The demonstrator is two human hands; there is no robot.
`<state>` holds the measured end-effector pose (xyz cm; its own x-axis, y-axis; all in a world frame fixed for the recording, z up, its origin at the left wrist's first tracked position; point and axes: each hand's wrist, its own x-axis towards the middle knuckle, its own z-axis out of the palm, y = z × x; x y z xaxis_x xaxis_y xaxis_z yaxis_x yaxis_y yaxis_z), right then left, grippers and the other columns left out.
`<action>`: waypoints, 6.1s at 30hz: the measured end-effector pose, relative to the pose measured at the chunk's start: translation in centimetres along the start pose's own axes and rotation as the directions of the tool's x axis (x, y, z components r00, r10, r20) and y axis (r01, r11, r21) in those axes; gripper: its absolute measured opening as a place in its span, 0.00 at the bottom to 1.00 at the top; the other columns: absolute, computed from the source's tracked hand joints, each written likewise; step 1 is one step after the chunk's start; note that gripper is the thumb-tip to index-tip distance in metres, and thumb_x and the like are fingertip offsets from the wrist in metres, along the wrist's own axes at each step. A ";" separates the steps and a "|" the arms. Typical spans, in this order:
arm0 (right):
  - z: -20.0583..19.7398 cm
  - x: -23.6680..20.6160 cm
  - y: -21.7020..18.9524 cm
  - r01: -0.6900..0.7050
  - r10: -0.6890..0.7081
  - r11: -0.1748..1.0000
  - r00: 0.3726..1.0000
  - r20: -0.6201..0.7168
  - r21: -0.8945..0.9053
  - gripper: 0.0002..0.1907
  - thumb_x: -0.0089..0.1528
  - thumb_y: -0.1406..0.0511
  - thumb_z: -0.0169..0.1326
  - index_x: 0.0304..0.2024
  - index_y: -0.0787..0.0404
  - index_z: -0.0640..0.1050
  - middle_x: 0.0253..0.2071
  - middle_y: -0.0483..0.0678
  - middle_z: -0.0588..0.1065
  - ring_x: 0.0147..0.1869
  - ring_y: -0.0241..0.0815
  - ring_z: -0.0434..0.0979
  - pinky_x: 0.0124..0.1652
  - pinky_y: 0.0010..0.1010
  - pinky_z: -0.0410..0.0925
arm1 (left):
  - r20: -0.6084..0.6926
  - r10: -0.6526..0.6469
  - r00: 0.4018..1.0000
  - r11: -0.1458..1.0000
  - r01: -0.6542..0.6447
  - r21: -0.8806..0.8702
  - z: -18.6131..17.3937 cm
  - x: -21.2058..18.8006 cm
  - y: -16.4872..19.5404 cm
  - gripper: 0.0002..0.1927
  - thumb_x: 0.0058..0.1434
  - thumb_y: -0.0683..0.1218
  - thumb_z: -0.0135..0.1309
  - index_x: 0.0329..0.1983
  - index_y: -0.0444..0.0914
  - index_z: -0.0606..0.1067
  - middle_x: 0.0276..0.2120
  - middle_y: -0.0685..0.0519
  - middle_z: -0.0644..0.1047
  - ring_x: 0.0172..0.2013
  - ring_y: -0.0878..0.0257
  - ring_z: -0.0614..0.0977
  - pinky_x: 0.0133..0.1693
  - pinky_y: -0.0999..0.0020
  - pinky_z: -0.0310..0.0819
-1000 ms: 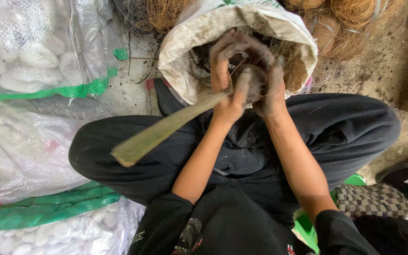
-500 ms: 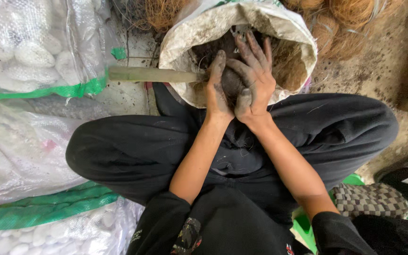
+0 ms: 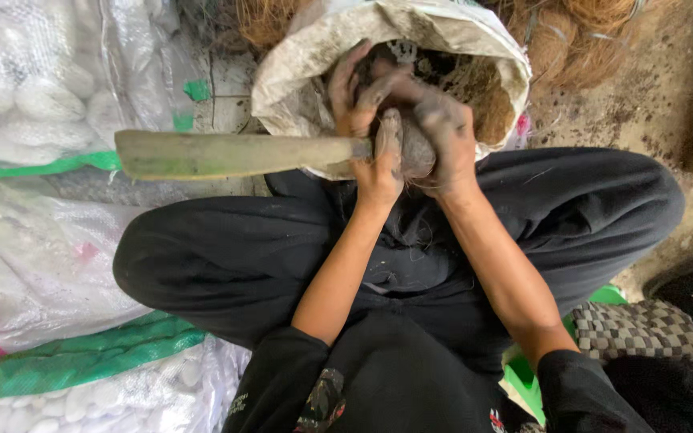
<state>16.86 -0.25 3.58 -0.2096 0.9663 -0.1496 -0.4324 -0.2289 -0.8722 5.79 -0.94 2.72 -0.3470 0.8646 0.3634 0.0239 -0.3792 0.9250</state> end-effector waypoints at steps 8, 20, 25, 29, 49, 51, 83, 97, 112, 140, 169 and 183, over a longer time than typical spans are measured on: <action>-0.3 1.2 -1.7 0.449 -0.426 0.712 0.887 0.176 -0.540 0.15 0.62 0.63 0.50 0.37 0.68 0.82 0.44 0.54 0.82 0.52 0.47 0.84 0.60 0.41 0.76 | 0.109 -0.299 0.948 0.923 0.317 -0.220 0.0 0.0 -0.4 0.27 0.75 0.56 0.45 0.74 0.46 0.58 0.70 0.54 0.64 0.69 0.61 0.65 0.72 0.58 0.61; 2.6 1.0 -1.6 0.381 -0.391 0.851 0.919 0.050 -0.362 0.35 0.65 0.39 0.49 0.61 0.57 0.71 0.69 0.54 0.67 0.76 0.56 0.68 0.75 0.55 0.62 | 0.191 -0.361 0.913 0.732 0.404 -0.548 -0.6 -1.2 -1.8 0.13 0.76 0.48 0.50 0.42 0.35 0.80 0.42 0.48 0.82 0.44 0.56 0.81 0.53 0.58 0.76; 1.5 0.7 -2.0 -0.133 0.120 0.981 0.988 0.094 0.141 0.36 0.64 0.46 0.52 0.64 0.66 0.74 0.59 0.57 0.73 0.59 0.47 0.80 0.58 0.41 0.76 | 0.055 0.070 0.996 0.975 -0.080 0.207 -0.6 1.2 -0.1 0.18 0.70 0.55 0.44 0.49 0.41 0.79 0.61 0.52 0.71 0.65 0.53 0.68 0.70 0.49 0.58; 1.2 0.2 -1.9 -0.112 0.114 0.992 0.993 0.032 -0.050 0.22 0.65 0.59 0.56 0.49 0.75 0.80 0.43 0.57 0.79 0.44 0.43 0.79 0.46 0.31 0.75 | 0.038 0.094 0.995 0.960 -0.101 0.262 -0.7 1.7 1.1 0.22 0.69 0.58 0.45 0.58 0.44 0.78 0.67 0.57 0.67 0.71 0.60 0.61 0.75 0.49 0.50; 1.8 0.1 -1.3 0.255 -0.245 0.961 0.964 0.100 -0.106 0.40 0.70 0.39 0.47 0.74 0.57 0.62 0.79 0.51 0.58 0.82 0.54 0.55 0.78 0.50 0.54 | 0.129 -0.261 0.957 0.746 0.284 -0.602 0.1 -1.4 -0.9 0.05 0.75 0.40 0.51 0.47 0.35 0.77 0.47 0.49 0.81 0.49 0.60 0.82 0.57 0.62 0.79; 1.4 0.0 -2.2 0.186 -0.183 0.982 0.976 0.118 -0.016 0.43 0.69 0.41 0.52 0.75 0.58 0.60 0.79 0.52 0.57 0.81 0.55 0.56 0.79 0.50 0.56 | 0.164 -0.235 0.958 0.815 0.286 -0.503 0.2 -1.1 0.0 0.06 0.71 0.40 0.53 0.49 0.35 0.76 0.48 0.51 0.80 0.49 0.62 0.81 0.58 0.64 0.77; 2.2 0.6 -3.2 0.533 -0.510 0.496 0.818 0.267 -0.685 0.18 0.64 0.57 0.49 0.38 0.65 0.82 0.50 0.55 0.79 0.59 0.55 0.77 0.65 0.44 0.66 | 0.284 -0.425 0.859 0.570 0.498 -0.653 -0.3 -1.1 -1.2 0.21 0.78 0.57 0.44 0.64 0.39 0.69 0.61 0.48 0.73 0.57 0.60 0.77 0.58 0.61 0.79; 2.3 0.5 -3.1 0.089 -0.096 0.992 0.993 0.073 0.091 0.39 0.63 0.38 0.53 0.65 0.57 0.73 0.70 0.49 0.67 0.76 0.45 0.66 0.74 0.41 0.61 | 0.037 -0.083 0.996 0.996 0.083 -0.007 0.1 -0.1 -0.1 0.21 0.74 0.59 0.44 0.55 0.40 0.75 0.57 0.50 0.72 0.58 0.59 0.73 0.62 0.62 0.69; 1.9 1.3 -1.1 0.660 -0.638 0.207 0.651 0.412 -0.722 0.20 0.57 0.56 0.53 0.46 0.59 0.83 0.55 0.57 0.78 0.67 0.61 0.71 0.71 0.61 0.55 | 0.413 -0.527 0.743 0.156 0.562 -0.812 -0.9 -0.7 -1.4 0.24 0.77 0.59 0.42 0.65 0.38 0.69 0.60 0.46 0.73 0.59 0.54 0.76 0.62 0.56 0.72; 2.1 1.1 0.0 0.613 -0.745 0.190 0.599 0.294 -0.767 0.24 0.68 0.48 0.43 0.55 0.53 0.79 0.63 0.53 0.72 0.75 0.54 0.66 0.78 0.53 0.48 | 0.360 -0.549 0.754 0.232 0.551 -0.801 -0.5 -2.0 -1.9 0.20 0.73 0.57 0.49 0.59 0.39 0.70 0.58 0.51 0.71 0.62 0.58 0.72 0.65 0.58 0.69; 4.0 1.2 -2.5 0.633 -0.650 0.298 0.683 0.334 -0.715 0.26 0.69 0.52 0.43 0.49 0.65 0.82 0.57 0.57 0.76 0.71 0.63 0.66 0.72 0.66 0.47 | 0.379 -0.490 0.785 0.222 0.533 -0.816 -1.6 -2.1 -1.7 0.22 0.77 0.56 0.46 0.59 0.34 0.72 0.53 0.47 0.75 0.52 0.58 0.79 0.56 0.63 0.77; 1.0 -0.3 -1.4 0.227 -0.198 0.876 0.974 0.111 -0.426 0.24 0.68 0.53 0.50 0.48 0.68 0.82 0.48 0.64 0.80 0.54 0.53 0.83 0.55 0.36 0.73 | 0.036 0.075 0.997 0.996 -0.077 0.053 -0.9 2.0 1.4 0.23 0.74 0.60 0.48 0.68 0.49 0.65 0.72 0.55 0.60 0.73 0.63 0.59 0.74 0.56 0.56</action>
<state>16.69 -0.32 5.34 -0.2160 0.9732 0.0790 -0.0522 0.0693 -0.9962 4.34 -0.05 4.65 -0.3098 0.8451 0.4357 0.1006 -0.4265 0.8989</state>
